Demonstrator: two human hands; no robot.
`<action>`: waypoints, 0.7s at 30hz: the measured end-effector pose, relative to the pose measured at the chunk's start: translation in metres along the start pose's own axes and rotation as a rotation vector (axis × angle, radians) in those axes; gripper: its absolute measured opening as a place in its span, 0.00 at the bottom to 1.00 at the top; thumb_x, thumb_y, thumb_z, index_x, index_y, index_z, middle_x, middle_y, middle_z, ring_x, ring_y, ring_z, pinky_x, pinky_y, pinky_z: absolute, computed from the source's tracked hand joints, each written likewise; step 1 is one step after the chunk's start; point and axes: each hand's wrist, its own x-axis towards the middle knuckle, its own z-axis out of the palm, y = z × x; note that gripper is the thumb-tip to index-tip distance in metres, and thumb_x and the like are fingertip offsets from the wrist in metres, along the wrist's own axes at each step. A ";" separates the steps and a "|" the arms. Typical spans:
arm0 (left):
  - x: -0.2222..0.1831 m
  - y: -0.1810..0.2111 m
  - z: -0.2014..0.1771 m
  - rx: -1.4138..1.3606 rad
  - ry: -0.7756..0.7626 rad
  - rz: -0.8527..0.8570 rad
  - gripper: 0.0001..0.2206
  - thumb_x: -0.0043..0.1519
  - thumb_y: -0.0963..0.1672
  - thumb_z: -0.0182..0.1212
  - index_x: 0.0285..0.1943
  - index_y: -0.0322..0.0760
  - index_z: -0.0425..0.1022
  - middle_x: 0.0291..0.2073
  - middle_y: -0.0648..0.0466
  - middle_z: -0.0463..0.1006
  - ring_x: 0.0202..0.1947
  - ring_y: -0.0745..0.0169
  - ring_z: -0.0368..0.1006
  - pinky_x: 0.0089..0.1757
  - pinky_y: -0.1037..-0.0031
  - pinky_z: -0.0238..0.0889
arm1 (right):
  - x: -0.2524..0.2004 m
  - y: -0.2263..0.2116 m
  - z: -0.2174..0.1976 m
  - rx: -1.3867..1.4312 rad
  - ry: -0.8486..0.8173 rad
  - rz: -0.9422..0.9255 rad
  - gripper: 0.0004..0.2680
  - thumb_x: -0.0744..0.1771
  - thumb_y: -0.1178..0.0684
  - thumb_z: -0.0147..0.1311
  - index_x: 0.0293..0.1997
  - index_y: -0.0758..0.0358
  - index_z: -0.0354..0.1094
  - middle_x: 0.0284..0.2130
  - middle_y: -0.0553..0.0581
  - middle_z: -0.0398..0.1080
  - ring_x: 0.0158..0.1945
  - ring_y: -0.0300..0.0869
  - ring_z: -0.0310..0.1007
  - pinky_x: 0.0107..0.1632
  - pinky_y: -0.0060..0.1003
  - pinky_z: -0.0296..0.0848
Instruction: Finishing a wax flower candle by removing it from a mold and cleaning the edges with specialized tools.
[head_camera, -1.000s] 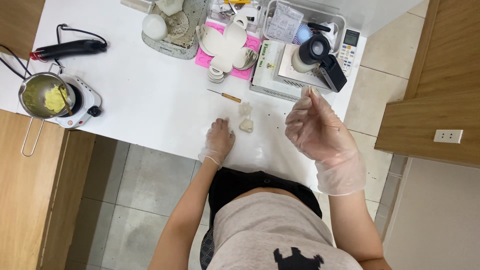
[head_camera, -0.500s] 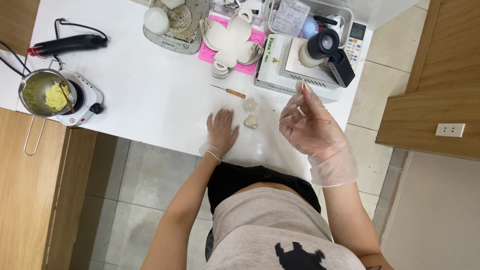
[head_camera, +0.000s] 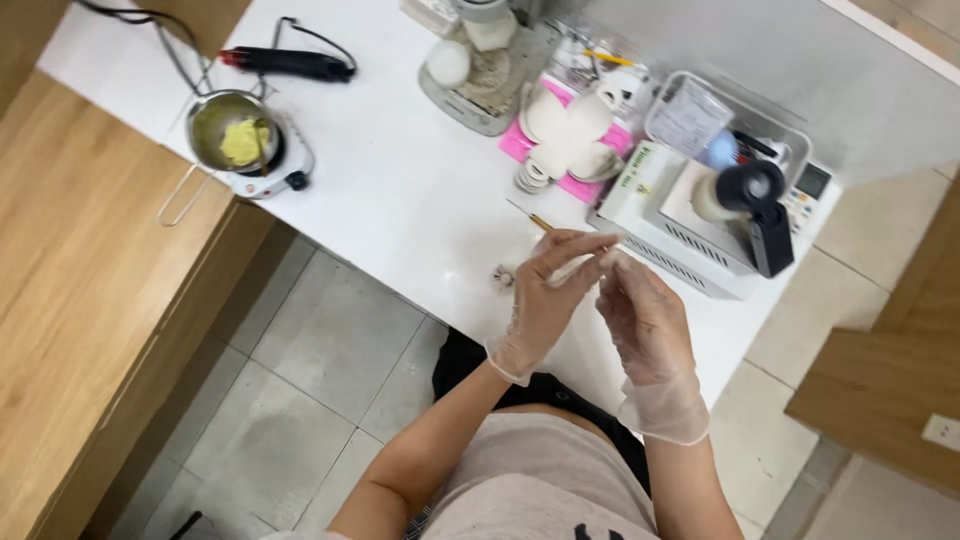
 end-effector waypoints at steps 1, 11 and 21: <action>0.000 0.001 -0.007 0.009 0.024 0.009 0.11 0.66 0.42 0.64 0.57 0.42 0.82 0.48 0.57 0.76 0.54 0.67 0.70 0.55 0.74 0.67 | 0.002 0.004 0.001 -0.008 -0.024 0.011 0.07 0.70 0.50 0.56 0.46 0.62 0.74 0.32 0.46 0.70 0.36 0.34 0.68 0.41 0.30 0.71; 0.013 -0.002 -0.059 0.071 0.127 0.017 0.07 0.63 0.42 0.68 0.49 0.41 0.85 0.44 0.58 0.79 0.53 0.67 0.71 0.55 0.72 0.68 | 0.020 0.020 0.046 -0.153 -0.036 0.138 0.09 0.69 0.49 0.55 0.46 0.63 0.75 0.33 0.48 0.72 0.36 0.36 0.70 0.44 0.33 0.73; 0.037 0.011 -0.130 -0.060 0.142 -0.175 0.09 0.63 0.45 0.69 0.38 0.33 0.81 0.39 0.55 0.76 0.41 0.70 0.73 0.44 0.76 0.68 | 0.036 0.045 0.098 -0.374 -0.087 0.164 0.09 0.70 0.49 0.55 0.45 0.65 0.75 0.36 0.52 0.74 0.41 0.38 0.74 0.48 0.36 0.74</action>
